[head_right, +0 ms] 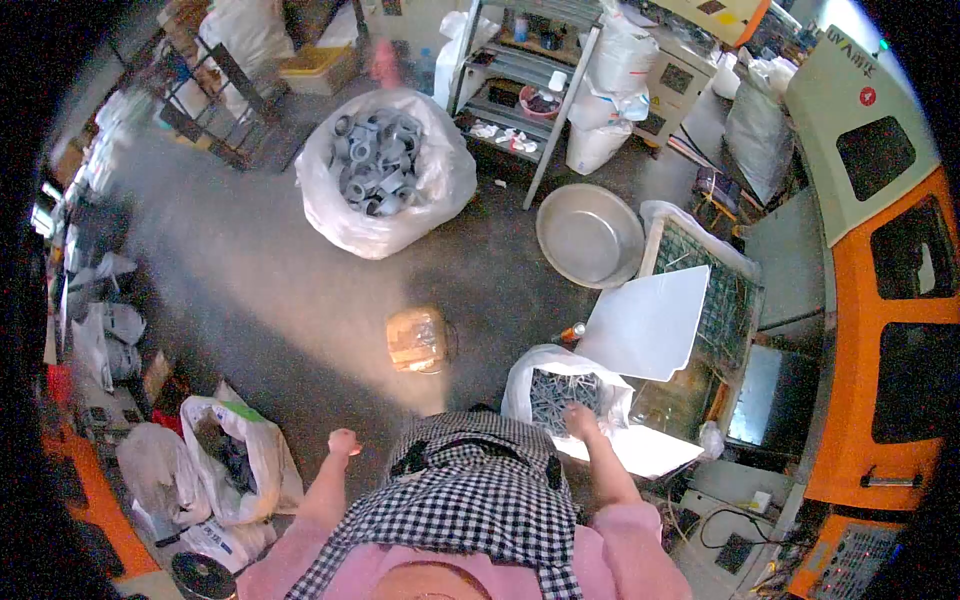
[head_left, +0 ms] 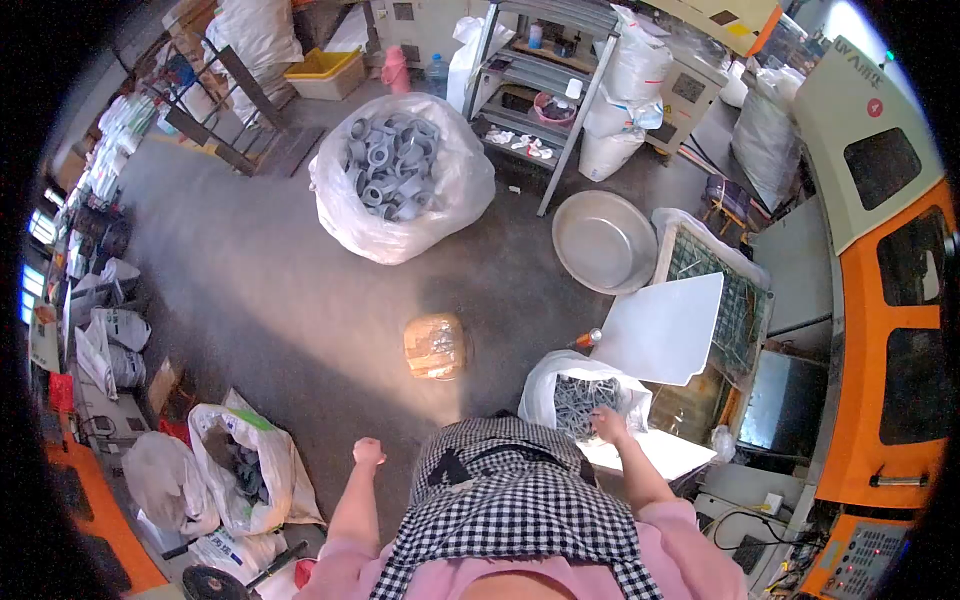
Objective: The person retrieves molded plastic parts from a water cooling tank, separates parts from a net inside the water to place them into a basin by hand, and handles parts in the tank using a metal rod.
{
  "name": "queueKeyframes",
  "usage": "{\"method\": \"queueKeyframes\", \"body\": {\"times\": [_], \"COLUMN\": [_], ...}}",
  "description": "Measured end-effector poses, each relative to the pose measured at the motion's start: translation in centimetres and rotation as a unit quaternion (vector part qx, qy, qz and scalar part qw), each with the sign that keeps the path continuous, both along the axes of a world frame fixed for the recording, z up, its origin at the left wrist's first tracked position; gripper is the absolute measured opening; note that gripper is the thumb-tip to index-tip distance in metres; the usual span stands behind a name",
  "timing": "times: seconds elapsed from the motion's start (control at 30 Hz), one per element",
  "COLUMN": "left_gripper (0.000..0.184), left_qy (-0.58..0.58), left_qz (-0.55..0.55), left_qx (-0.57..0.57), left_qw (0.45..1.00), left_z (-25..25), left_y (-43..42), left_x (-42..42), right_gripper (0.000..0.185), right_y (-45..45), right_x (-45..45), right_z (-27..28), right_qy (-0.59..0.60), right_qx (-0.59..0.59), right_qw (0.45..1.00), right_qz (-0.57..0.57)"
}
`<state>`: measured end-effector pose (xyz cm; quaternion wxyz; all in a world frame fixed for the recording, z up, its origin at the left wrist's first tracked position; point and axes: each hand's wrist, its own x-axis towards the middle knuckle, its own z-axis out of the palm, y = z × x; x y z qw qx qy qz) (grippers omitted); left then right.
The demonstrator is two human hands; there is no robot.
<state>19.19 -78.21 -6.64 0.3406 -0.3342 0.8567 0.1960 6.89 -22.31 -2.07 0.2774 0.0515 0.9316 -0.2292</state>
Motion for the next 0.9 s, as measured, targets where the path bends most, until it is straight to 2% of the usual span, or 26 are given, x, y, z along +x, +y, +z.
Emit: {"method": "queueKeyframes", "body": {"times": [0.03, 0.1, 0.17, 0.2, 0.23, 0.3, 0.37, 0.4, 0.43, 0.5, 0.53, 0.57, 0.6, 0.63, 0.67, 0.7, 0.73, 0.77, 0.8, 0.83, 0.87, 0.9], "left_gripper": [0.017, 0.017, 0.019, 0.023, 0.023, 0.026, 0.026, 0.026, 0.026, 0.025, 0.024, 0.023, 0.023, 0.025, 0.028, 0.034, 0.041, 0.049, 0.049, 0.055, 0.062, 0.068], "left_qy": [0.071, 0.078, 0.098, 0.13, 0.13, 0.136, 0.133, 0.104, 0.072, 0.034, 0.029, 0.026, 0.082, 0.076, 0.081, 0.029, 0.051, 0.07, 0.072, 0.061, 0.05, 0.076], "left_qz": [0.304, 0.275, 0.188, 0.091, 0.087, -0.011, -0.012, -0.01, -0.007, 0.03, 0.041, 0.053, -0.053, -0.179, -0.299, -0.432, -0.117, 0.212, 0.228, 0.187, 0.143, 0.152], "left_qx": [0.11, 0.125, 0.119, 0.091, 0.089, 0.058, 0.032, 0.053, 0.074, 0.057, 0.065, 0.074, 0.068, 0.038, 0.0, -0.063, 0.06, 0.175, 0.17, 0.131, 0.092, 0.069], "left_qw": [0.944, 0.95, 0.97, 0.983, 0.984, 0.989, 0.99, 0.993, 0.995, 0.997, 0.997, 0.996, 0.993, 0.98, 0.951, 0.899, 0.99, 0.959, 0.956, 0.972, 0.984, 0.983], "left_z": [-0.2, -0.8, -4.3, -4.0, -3.1, -0.8, -1.7, -4.3, -3.4, -2.9, -5.2, -7.6, -10.0, -9.4, -8.5, -5.7, -5.1, -4.5, -2.0, 3.3, 6.3, 4.1], "left_y": [0.7, 2.7, 3.4, 4.0, 4.6, 5.7, 5.6, 4.2, 4.2, 4.0, 2.8, 1.7, 0.1, 0.1, 0.2, 0.8, 1.4, 1.6, 2.2, 3.7, 4.1, 2.5], "left_x": [-0.4, -1.9, -3.1, -4.7, -6.4, -10.7, -14.1, -15.1, -17.4, -20.2, -20.8, -22.5, -24.3, -25.6, -27.0, -30.6, -32.8, -34.7, -37.2, -40.4, -42.5, -43.3], "right_gripper": [0.034, 0.033, 0.033, 0.035, 0.035, 0.037, 0.043, 0.043, 0.044, 0.043, 0.041, 0.041, 0.037, 0.032, 0.032, 0.031, 0.03, 0.03, 0.031, 0.031, 0.034, 0.037], "right_y": [-0.6, -1.6, -2.4, -2.4, -2.0, -0.9, 0.2, 0.7, 1.0, 2.4, 3.3, 3.6, 4.1, 4.6, 5.2, 5.7, 5.9, 5.7, 5.5, 4.1, 2.5, 0.7], "right_x": [-1.6, -4.3, -6.7, -8.0, -9.0, -10.6, -12.7, -13.9, -15.2, -18.1, -19.7, -22.8, -25.6, -27.2, -28.7, -30.8, -33.3, -35.6, -37.8, -39.7, -41.7, -43.6], "right_z": [-0.5, -1.2, -2.0, -2.7, -4.5, -8.4, -9.2, -10.1, -10.3, -9.9, -10.6, -10.3, -9.8, -9.3, -9.3, -9.7, -10.3, -12.0, -13.8, -13.1, -12.0, -10.7], "right_qy": [0.006, 0.011, 0.057, 0.01, 0.01, -0.052, -0.056, -0.048, -0.043, -0.093, -0.143, -0.144, -0.142, -0.142, -0.147, -0.098, -0.046, -0.032, -0.012, -0.016, -0.02, -0.024], "right_qx": [-0.031, -0.065, -0.054, -0.084, -0.086, -0.044, -0.012, 0.015, 0.042, 0.04, 0.006, 0.006, 0.023, 0.042, 0.046, 0.04, 0.031, 0.015, -0.005, -0.008, -0.07, -0.13], "right_qw": [0.999, 0.998, 0.997, 0.996, 0.995, 0.997, 0.997, 0.997, 0.995, 0.994, 0.989, 0.989, 0.989, 0.989, 0.988, 0.994, 0.998, 0.998, 0.991, 0.993, 0.98, 0.959], "right_qz": [-0.01, -0.025, 0.003, -0.04, -0.043, -0.04, 0.046, 0.061, 0.075, 0.047, -0.025, -0.019, -0.012, -0.003, 0.01, 0.013, 0.018, -0.059, -0.136, -0.12, -0.186, -0.252]}}
